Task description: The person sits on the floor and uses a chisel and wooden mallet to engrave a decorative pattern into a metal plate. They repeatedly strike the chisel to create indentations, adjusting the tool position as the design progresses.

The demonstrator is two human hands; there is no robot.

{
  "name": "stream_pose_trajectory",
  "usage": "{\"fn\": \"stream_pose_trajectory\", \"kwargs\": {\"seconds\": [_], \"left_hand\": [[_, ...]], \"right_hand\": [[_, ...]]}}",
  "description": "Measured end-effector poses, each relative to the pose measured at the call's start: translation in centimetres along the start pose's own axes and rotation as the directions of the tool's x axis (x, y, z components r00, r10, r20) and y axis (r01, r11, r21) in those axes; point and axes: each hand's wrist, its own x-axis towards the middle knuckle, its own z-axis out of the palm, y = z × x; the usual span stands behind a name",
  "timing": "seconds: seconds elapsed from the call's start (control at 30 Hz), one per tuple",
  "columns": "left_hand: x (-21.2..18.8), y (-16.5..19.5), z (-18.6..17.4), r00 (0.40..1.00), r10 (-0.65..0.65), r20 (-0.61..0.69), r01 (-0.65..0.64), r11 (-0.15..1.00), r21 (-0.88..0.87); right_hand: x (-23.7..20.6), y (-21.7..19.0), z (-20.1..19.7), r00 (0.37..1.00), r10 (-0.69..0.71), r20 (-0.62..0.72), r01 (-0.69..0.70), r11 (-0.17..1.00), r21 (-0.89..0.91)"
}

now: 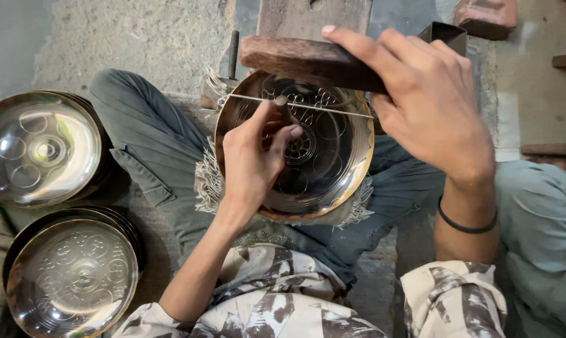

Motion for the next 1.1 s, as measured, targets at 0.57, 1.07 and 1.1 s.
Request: {"fn": "stream_pose_trajectory", "kwargs": {"seconds": [0.57, 1.07, 1.1], "left_hand": [[0.3, -0.2, 0.0, 0.999, 0.041, 0.008, -0.041, 0.996, 0.078], [-0.1, -0.5, -0.1, 0.999, 0.034, -0.009, -0.033, 0.995, 0.099], [0.0, -0.4, -0.1, 1.000, 0.024, -0.018, -0.022, 0.996, 0.086]], "right_hand": [[-1.4, 2.6, 0.6, 0.934, 0.046, -0.355, 0.008, 0.989, 0.148], [0.7, -0.5, -1.3, 0.991, -0.130, -0.039, 0.114, 0.954, -0.276], [0.7, -0.4, -1.3, 0.990, -0.137, -0.029, 0.122, 0.947, -0.298]]}}
